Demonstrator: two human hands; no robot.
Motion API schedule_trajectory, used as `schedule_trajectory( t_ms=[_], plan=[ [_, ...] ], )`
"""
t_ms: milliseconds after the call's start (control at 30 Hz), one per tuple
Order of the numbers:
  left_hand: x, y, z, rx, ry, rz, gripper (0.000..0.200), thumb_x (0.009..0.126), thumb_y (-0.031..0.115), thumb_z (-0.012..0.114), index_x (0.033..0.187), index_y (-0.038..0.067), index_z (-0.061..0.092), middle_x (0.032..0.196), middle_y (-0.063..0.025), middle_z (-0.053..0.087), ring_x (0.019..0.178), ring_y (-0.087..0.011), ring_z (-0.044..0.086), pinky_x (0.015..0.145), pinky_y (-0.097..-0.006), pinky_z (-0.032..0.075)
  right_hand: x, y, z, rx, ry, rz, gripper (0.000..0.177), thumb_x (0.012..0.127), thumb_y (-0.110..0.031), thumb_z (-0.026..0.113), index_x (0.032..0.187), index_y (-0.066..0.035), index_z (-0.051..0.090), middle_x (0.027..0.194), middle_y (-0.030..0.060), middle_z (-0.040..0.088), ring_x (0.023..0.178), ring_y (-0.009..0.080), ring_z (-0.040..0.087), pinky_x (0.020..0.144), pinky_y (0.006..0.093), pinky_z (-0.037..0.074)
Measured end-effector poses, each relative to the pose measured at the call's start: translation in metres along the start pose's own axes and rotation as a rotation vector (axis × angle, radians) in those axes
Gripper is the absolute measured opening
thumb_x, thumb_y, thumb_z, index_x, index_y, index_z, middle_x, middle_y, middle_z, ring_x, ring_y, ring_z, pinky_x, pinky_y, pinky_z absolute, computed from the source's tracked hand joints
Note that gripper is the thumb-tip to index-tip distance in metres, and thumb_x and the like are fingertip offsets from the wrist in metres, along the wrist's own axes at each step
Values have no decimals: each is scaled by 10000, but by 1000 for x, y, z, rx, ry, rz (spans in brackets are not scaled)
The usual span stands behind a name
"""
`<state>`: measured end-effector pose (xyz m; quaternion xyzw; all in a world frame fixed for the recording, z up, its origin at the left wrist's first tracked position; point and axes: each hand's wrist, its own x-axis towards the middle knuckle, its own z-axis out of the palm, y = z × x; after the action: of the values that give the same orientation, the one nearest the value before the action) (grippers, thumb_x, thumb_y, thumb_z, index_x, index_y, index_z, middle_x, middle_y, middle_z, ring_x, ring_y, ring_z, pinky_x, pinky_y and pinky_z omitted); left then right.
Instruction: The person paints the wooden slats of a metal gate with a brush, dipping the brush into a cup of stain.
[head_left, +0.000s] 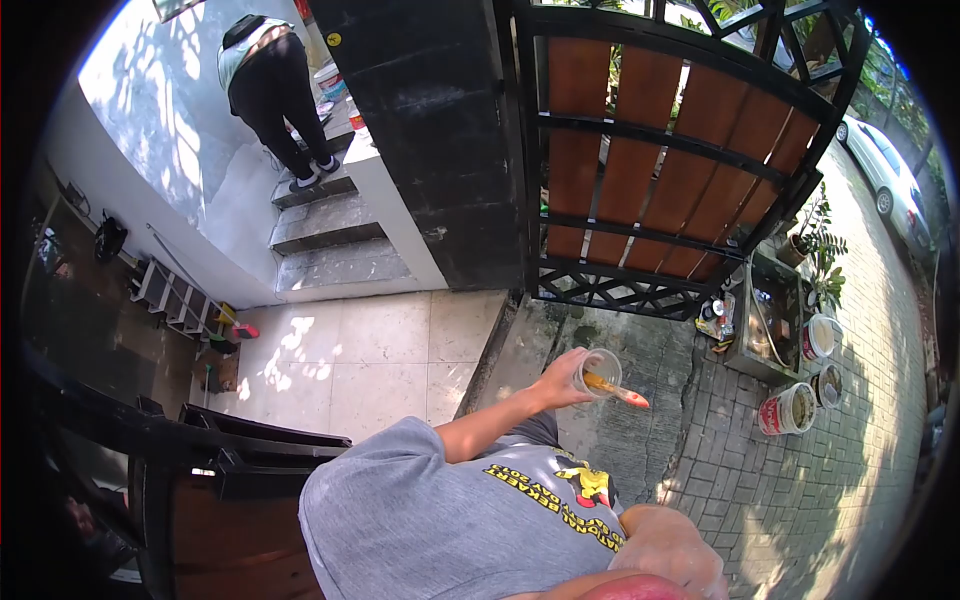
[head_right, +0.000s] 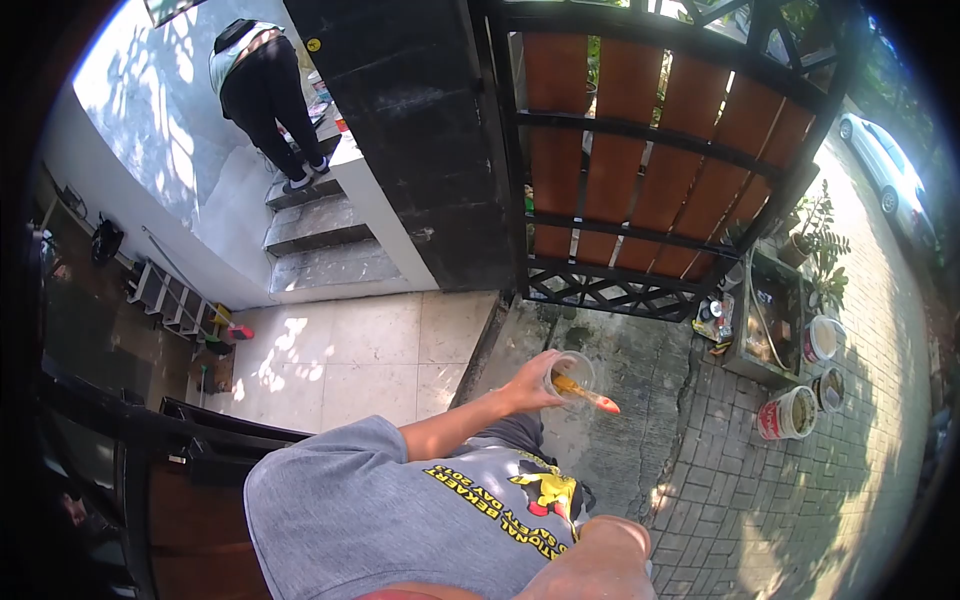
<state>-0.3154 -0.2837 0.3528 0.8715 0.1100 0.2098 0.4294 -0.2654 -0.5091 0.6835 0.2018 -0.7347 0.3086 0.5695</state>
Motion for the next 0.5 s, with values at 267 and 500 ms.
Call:
schedule_trajectory(
  t_ms=[267, 500],
  plan=[
    [0, 4, 13, -25, 24, 22, 787, 648, 255, 952, 1322, 36, 608, 1258, -170, 628, 1188, -360, 620, 1043, -428, 504, -3, -7, 5, 2, 25, 9, 511, 949, -493, 744, 705, -77, 575, 613, 37, 558, 530, 218, 597, 885, 509, 483],
    [16, 27, 21, -35, -34, 67, 742, 667, 237, 946, 1300, 38, 615, 1224, -147, 634, 1140, -341, 642, 995, -407, 520, -6, -3, 10, 104, 31, -22, 499, 945, -473, 758, 704, -72, 583, 607, 40, 573, 520, 217, 603, 867, 478, 485]
  ],
)
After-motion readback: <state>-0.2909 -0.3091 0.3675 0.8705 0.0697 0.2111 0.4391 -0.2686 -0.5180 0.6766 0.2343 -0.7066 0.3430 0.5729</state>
